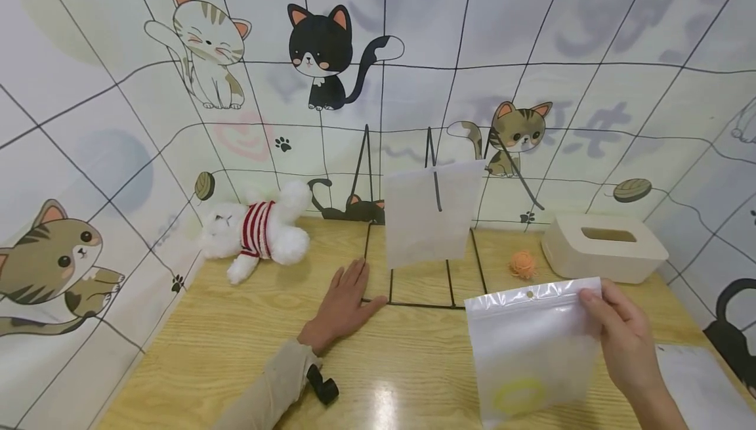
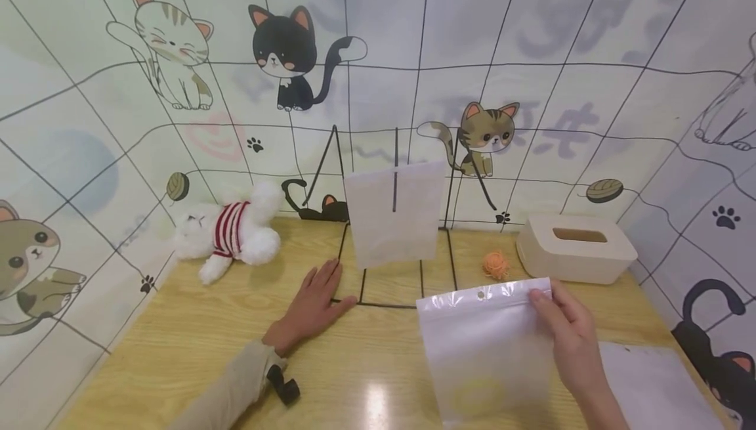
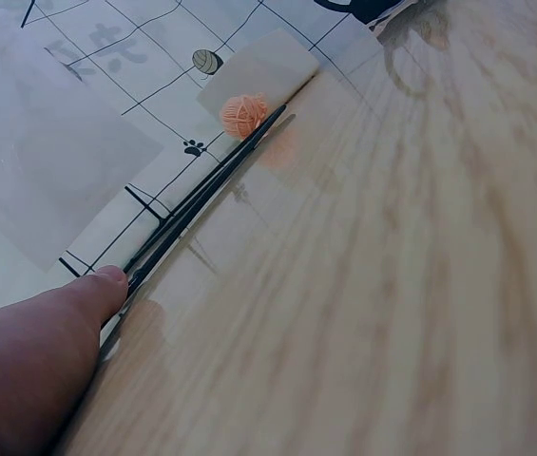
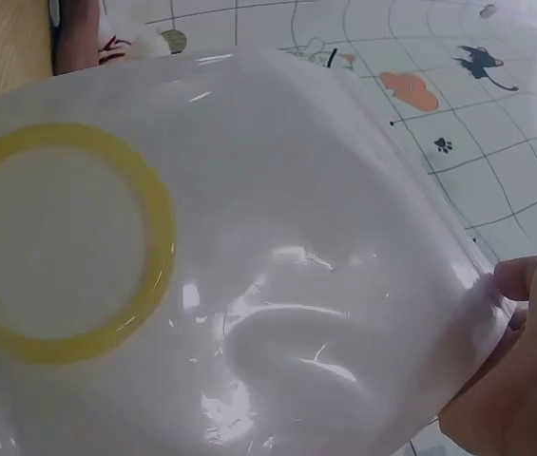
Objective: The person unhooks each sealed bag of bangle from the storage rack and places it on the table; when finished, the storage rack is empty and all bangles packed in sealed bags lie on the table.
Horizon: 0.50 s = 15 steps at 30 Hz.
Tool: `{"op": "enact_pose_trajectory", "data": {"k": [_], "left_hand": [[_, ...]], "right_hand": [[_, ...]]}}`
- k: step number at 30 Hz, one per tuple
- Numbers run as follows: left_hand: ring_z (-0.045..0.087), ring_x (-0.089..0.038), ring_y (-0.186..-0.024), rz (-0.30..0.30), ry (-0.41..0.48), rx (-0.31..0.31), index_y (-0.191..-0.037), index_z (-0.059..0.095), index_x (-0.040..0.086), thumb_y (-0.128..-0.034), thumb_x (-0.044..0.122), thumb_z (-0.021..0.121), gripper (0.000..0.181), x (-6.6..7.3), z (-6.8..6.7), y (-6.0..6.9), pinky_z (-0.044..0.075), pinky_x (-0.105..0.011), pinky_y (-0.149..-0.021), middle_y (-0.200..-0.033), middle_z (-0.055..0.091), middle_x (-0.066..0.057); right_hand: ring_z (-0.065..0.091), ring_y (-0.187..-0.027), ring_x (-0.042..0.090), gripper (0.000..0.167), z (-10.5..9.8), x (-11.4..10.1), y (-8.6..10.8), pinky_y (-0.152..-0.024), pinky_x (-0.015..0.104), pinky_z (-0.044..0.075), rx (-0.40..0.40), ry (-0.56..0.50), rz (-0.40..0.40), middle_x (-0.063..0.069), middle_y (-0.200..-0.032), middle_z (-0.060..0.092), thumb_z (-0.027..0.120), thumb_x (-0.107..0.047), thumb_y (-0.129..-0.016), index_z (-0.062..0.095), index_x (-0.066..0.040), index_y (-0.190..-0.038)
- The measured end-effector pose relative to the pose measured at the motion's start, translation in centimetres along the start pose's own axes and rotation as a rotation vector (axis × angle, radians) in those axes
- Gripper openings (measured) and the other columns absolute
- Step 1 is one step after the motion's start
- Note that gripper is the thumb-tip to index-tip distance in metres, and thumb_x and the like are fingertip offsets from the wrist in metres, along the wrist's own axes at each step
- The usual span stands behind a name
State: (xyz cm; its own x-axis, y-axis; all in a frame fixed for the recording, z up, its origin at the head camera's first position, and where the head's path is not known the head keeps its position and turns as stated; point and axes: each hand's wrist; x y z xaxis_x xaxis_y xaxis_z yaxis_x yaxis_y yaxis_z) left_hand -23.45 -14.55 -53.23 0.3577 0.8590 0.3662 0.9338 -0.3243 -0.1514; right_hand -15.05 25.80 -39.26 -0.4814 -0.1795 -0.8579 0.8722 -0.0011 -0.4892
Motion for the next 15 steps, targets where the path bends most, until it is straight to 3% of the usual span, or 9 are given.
{"op": "enact_pose_trajectory", "data": {"k": [3,11,14,15], "left_hand": [[0.015,-0.029,-0.155,0.0,-0.001,0.005,-0.158,0.02,0.0,-0.0997,0.063,0.041,0.089,0.0,0.0,0.0,0.01,-0.052,-0.125,-0.167,0.017,-0.014],[0.015,-0.029,-0.155,0.006,-0.004,0.005,-0.158,0.02,0.0,-0.1001,0.064,0.04,0.088,-0.1,0.2,-0.1,0.011,-0.052,-0.125,-0.167,0.016,-0.014],[0.015,-0.029,-0.155,0.008,-0.008,0.007,-0.158,0.02,0.0,-0.1002,0.063,0.04,0.088,-0.2,0.2,0.0,0.011,-0.053,-0.125,-0.167,0.016,-0.014],[0.014,-0.029,-0.156,0.005,-0.01,0.003,-0.158,0.019,0.001,-0.1002,0.064,0.039,0.088,-0.2,0.2,0.0,0.01,-0.052,-0.125,-0.167,0.015,-0.014]], "right_hand": [[0.054,-0.086,0.006,0.033,-0.6,0.5,0.2,-0.07,0.018,0.043,0.082,0.084,0.075,-0.005,-0.095,0.065,0.041,0.009,-0.101,0.069,-0.007,-0.105],[0.053,-0.089,-0.002,0.025,-2.7,1.7,0.6,-0.069,0.011,0.043,0.071,0.345,0.301,-0.02,-0.101,0.063,0.051,-0.01,-0.104,0.069,-0.025,-0.111],[0.048,-0.096,-0.007,0.021,-3.5,1.9,0.7,-0.071,0.011,0.039,0.028,0.538,0.4,-0.023,-0.106,0.058,0.048,-0.02,-0.106,0.066,-0.017,-0.115],[0.048,-0.107,-0.005,0.027,-3.7,2.0,0.7,-0.072,0.01,0.039,0.005,0.587,0.445,-0.017,-0.119,0.06,0.045,-0.025,-0.107,0.064,-0.013,-0.124]]}}
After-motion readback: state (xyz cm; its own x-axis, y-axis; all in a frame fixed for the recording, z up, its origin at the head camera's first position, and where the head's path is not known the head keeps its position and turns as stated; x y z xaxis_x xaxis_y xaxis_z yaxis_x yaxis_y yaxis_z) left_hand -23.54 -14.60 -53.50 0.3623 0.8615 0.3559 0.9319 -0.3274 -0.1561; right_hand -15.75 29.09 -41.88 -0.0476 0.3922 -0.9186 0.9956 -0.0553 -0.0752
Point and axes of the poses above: each hand's wrist, its own y-axis away from the middle knuckle, its own z-axis out of the palm, x = y × z
